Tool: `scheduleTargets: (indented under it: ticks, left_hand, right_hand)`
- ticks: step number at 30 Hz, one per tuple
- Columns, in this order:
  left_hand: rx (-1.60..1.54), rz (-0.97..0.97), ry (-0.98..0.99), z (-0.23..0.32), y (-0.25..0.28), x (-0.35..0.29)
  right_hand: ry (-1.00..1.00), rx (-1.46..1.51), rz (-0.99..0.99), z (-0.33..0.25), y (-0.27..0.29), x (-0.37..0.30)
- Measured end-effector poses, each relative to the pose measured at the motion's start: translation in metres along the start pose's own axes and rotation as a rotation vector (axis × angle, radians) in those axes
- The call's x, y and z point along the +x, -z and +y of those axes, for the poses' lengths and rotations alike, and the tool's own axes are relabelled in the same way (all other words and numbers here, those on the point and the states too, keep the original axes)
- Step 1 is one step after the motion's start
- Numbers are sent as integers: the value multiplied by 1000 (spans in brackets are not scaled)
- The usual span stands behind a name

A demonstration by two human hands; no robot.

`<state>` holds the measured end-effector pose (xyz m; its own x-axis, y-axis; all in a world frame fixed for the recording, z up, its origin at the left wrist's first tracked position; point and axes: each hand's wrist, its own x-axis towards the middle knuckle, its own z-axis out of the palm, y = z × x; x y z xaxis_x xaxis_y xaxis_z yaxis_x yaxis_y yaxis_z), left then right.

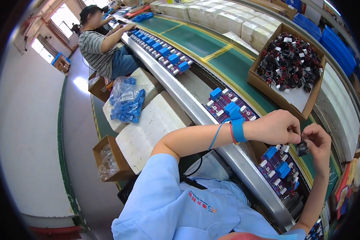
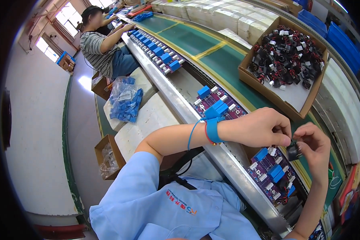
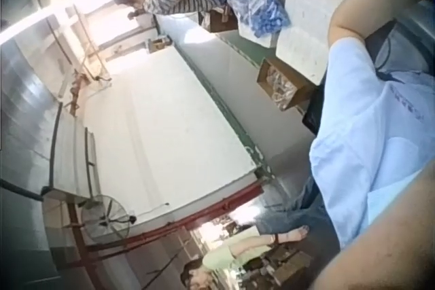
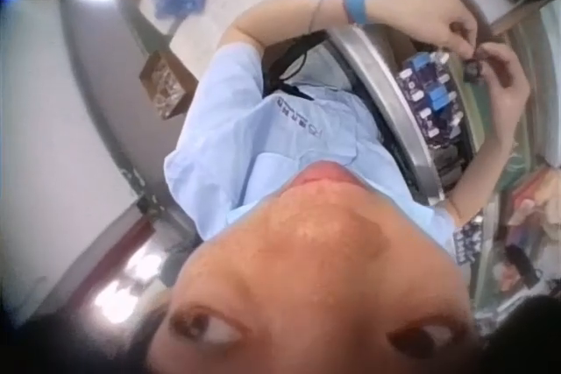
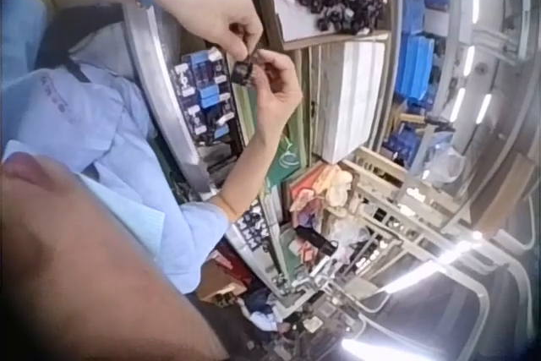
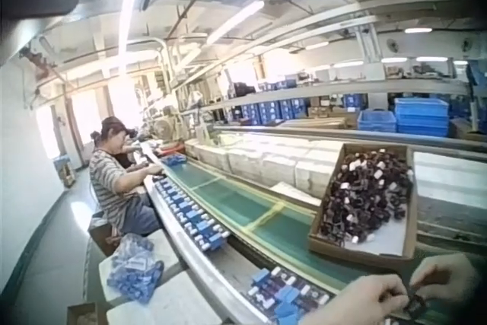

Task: The person assembles circuit boards on an assembly line by taking electronic components from a box, trimming component leads with pliers, and inserting the components into the circuit boards by hand.

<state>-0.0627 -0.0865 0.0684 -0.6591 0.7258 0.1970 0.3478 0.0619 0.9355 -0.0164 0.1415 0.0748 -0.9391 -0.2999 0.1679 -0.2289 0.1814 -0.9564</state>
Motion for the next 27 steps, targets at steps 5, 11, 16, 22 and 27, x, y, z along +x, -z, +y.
scheduleTargets:
  ticks: [5, 11, 16, 22, 27]
  left_hand:
    - [475, 219, -195, 1, -15, -1]
    - [-557, -289, 285, -1, -27, 5]
    - [-114, -188, 176, 8, -30, 4]
    - [623, 306, -663, -5, -62, 10]
    - [504, 88, -436, -1, -57, 6]
  right_hand:
    - [-216, -21, 71, -3, -11, -23]
    - [-45, -395, 15, -26, -16, -52]
    - [107, -583, 243, -16, -20, -62]
    - [45, 83, 423, 9, -13, -70]
    - [-147, 162, 403, 15, -8, -82]
